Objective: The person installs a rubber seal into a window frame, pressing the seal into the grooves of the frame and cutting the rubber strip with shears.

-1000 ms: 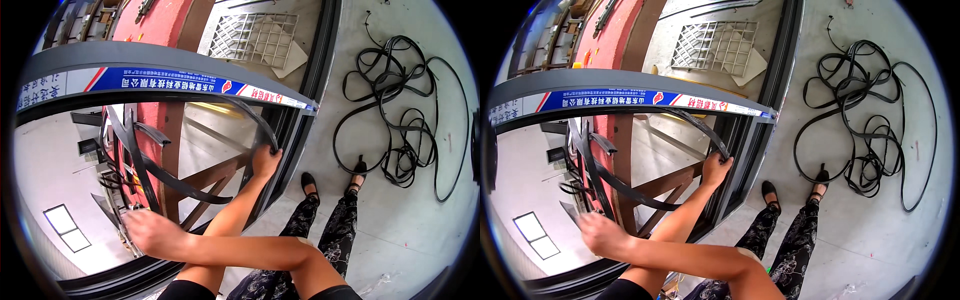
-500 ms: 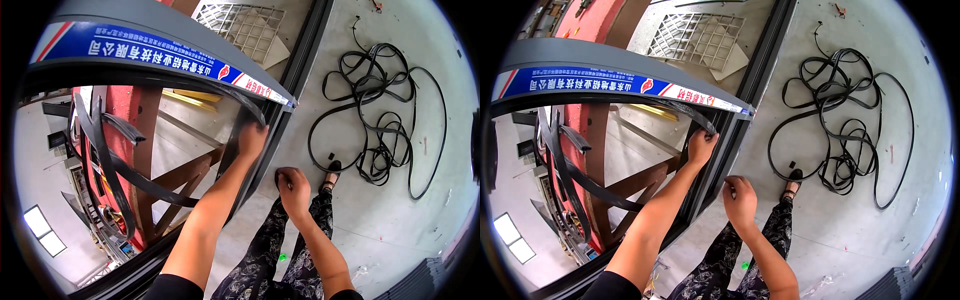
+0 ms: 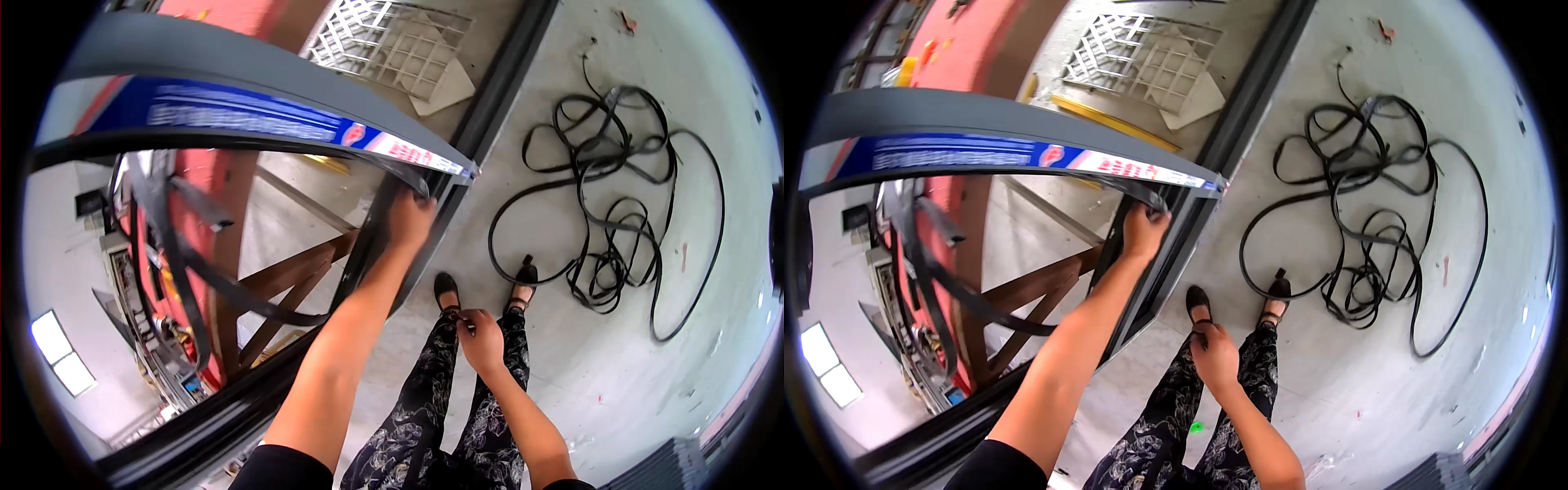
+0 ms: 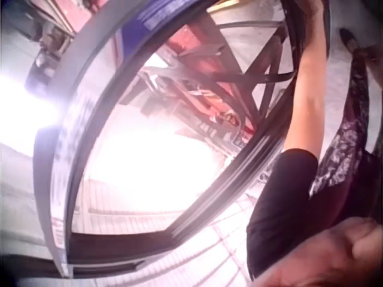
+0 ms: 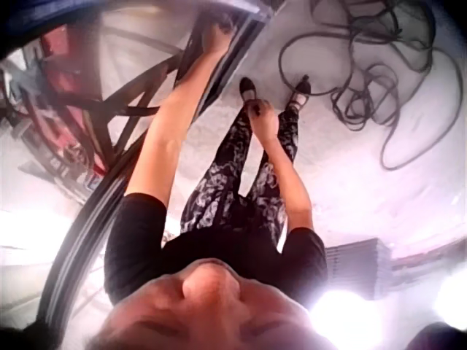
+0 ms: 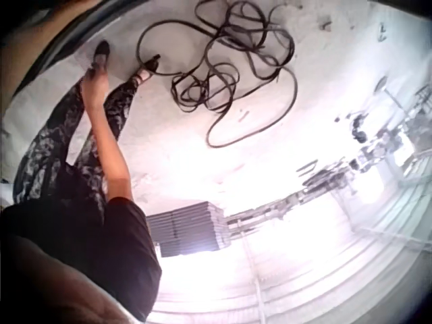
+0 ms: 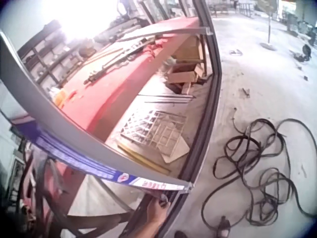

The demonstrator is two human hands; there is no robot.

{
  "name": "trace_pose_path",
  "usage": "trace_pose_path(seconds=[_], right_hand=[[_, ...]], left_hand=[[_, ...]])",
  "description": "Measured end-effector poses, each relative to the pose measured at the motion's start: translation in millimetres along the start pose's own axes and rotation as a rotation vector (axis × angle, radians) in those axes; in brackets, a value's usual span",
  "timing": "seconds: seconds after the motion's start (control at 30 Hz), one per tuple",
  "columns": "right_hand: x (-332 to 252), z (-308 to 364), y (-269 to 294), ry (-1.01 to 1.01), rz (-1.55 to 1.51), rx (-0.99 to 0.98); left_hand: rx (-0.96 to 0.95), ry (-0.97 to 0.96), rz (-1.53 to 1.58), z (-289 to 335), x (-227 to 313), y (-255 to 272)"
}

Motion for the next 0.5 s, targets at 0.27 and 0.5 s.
trace_pose_path(seconds=[0.27,0.5], right_hand=[[-54,31,113,0.116,0.143,-0.024],[-114,49,165,0.240,0.346,-0.148]], left_hand=[[-0.005,0.171,0.322,162,41,115],[0.233,0.391,0.467,286,45,270]])
Point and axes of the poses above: each hand's wrist, its own z-axis away from the middle knuckle, its own y-axis out of the back of the hand, x = y × z, the point moved 6 cm from there along -z, towards the middle knuckle, and after that the axes turned 3 degrees about y, right-handed, at the moved point
